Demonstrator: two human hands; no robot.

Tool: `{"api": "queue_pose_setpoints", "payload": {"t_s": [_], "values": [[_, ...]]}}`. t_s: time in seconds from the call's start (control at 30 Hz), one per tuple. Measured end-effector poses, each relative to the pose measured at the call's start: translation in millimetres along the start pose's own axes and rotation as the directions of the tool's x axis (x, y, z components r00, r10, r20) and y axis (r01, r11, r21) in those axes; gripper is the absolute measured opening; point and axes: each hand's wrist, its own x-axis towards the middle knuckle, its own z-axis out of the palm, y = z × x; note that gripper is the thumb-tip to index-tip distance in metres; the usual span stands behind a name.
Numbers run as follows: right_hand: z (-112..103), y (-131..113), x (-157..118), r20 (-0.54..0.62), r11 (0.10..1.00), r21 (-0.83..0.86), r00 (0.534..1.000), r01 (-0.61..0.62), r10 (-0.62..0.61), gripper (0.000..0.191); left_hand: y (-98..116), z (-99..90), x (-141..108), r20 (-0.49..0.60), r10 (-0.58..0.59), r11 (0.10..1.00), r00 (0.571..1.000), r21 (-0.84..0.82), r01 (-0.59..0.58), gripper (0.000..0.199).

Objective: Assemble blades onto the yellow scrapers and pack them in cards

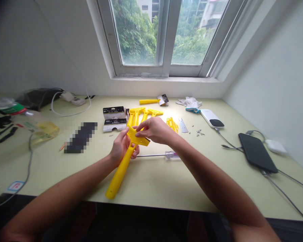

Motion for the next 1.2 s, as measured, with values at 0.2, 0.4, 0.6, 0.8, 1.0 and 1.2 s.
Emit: {"api": "queue_pose_setpoints", "payload": {"t_s": [0.2,0.4,0.6,0.8,1.0,1.2], "values": [[4.6,0.3,0.2,0.015,0.999,-0.037,1.000,-0.019,0.019,0.019,-3.2,-2.6,0.4,-0.008,0.008,1.000,1.000,0.006,-0.008,0.052],[8.1,3.2,-0.4,-0.015,0.994,-0.111,1.000,0.025,-0.027,0.020,-5.0,-5.0,0.1,0.008,0.035,0.999,0.999,0.005,-0.035,0.050],[7.4,2.7,-0.6,-0.052,0.989,-0.145,0.997,0.040,-0.048,0.025,-5.8,-1.8,-3.2,0.009,0.069,0.997,0.998,0.024,-0.069,0.053],[3.2,9.5,4.4,-0.062,0.995,-0.102,0.998,0.011,-0.017,0.038,-6.4,-2.5,-1.9,0.033,0.107,0.991,0.994,0.072,-0.109,0.051],[-0.6,11.4,3.1,0.126,0.997,0.077,0.991,0.027,-0.036,0.040,-2.9,-1.2,-3.6,0.083,0.144,0.988,0.986,0.053,-0.148,0.056],[-1.0,14.9,4.0,0.264,0.969,0.246,0.962,-0.003,-0.064,0.039,-3.5,-0.7,-4.1,0.106,0.168,0.982,0.980,0.067,-0.176,0.060]]}}
